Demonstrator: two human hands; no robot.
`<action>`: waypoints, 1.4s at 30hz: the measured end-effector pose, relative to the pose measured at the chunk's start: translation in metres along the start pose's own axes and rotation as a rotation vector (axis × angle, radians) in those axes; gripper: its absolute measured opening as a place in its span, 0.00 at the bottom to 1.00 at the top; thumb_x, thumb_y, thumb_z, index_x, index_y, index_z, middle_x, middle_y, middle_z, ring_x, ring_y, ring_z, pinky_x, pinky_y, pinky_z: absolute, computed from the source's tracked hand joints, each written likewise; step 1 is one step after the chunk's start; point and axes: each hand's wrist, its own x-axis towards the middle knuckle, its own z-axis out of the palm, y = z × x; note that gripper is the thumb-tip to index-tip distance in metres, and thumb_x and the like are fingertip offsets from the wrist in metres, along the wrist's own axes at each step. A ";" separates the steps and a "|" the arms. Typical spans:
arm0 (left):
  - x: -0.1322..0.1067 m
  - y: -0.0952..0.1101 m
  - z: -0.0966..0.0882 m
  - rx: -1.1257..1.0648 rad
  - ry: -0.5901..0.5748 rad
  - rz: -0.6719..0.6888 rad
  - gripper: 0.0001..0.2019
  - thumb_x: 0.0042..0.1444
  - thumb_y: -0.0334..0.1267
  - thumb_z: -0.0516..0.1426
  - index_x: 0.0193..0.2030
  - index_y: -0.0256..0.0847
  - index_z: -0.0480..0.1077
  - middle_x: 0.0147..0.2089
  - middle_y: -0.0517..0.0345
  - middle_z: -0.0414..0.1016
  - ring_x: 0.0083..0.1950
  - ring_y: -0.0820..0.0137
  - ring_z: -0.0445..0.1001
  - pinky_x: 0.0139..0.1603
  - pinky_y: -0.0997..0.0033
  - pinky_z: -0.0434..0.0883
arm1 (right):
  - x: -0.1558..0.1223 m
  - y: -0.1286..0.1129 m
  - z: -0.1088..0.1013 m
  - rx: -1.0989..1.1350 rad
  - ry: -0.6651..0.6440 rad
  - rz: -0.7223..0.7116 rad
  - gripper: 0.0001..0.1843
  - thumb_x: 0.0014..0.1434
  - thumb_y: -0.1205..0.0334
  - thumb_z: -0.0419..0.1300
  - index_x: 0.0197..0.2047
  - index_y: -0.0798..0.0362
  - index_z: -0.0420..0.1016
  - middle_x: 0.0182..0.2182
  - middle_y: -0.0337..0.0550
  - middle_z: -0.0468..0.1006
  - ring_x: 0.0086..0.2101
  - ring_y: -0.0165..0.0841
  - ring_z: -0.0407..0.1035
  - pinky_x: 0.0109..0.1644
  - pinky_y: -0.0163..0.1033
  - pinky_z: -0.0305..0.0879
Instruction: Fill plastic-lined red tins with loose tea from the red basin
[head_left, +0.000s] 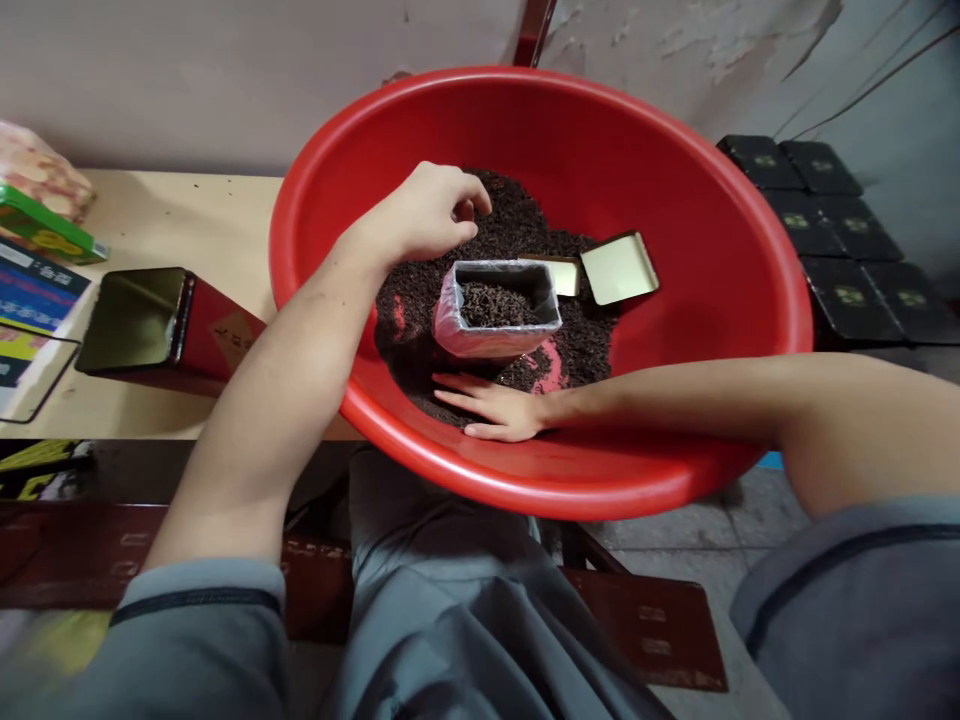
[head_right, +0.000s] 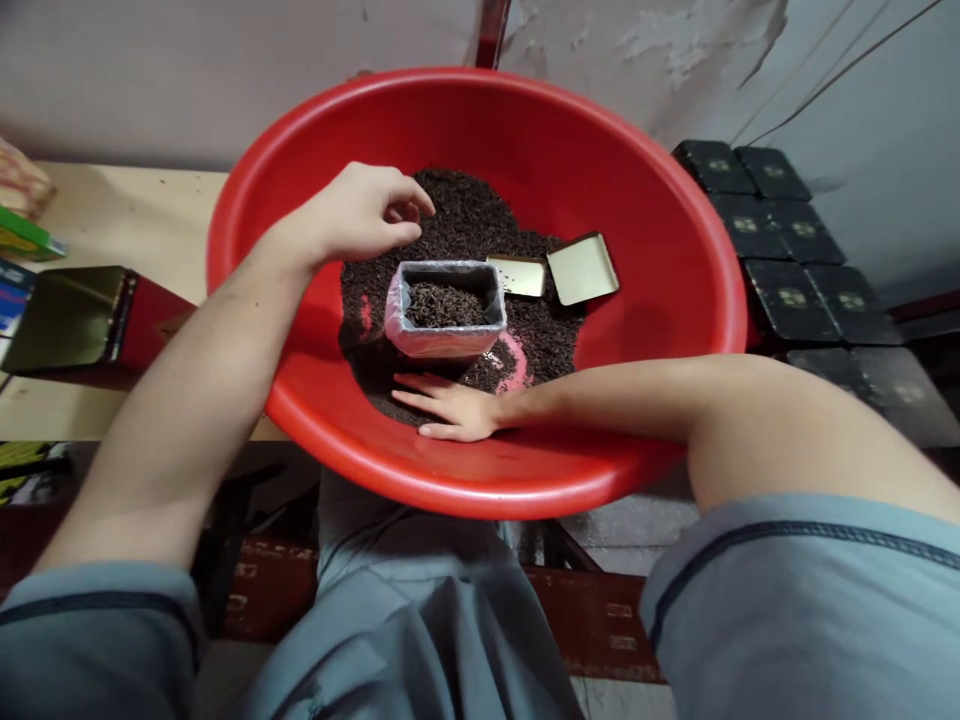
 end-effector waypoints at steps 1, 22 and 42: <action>0.000 0.000 0.000 -0.003 -0.008 0.004 0.23 0.60 0.38 0.58 0.60 0.49 0.83 0.56 0.55 0.87 0.60 0.58 0.82 0.65 0.62 0.73 | 0.001 -0.003 0.004 0.048 0.039 0.014 0.45 0.77 0.38 0.50 0.85 0.56 0.48 0.83 0.63 0.44 0.82 0.48 0.41 0.84 0.61 0.45; -0.001 0.003 -0.001 -0.033 -0.037 -0.017 0.19 0.60 0.34 0.61 0.57 0.50 0.85 0.52 0.59 0.88 0.54 0.56 0.83 0.62 0.57 0.76 | 0.008 -0.027 0.009 0.369 0.248 0.266 0.48 0.72 0.33 0.59 0.83 0.52 0.59 0.78 0.57 0.64 0.74 0.47 0.64 0.80 0.59 0.58; 0.001 -0.011 0.002 -0.038 -0.095 -0.059 0.21 0.60 0.36 0.62 0.59 0.45 0.83 0.47 0.57 0.87 0.52 0.62 0.83 0.56 0.68 0.75 | 0.032 -0.057 -0.022 0.112 0.264 -0.025 0.15 0.71 0.56 0.64 0.50 0.57 0.87 0.43 0.52 0.84 0.42 0.37 0.79 0.51 0.42 0.76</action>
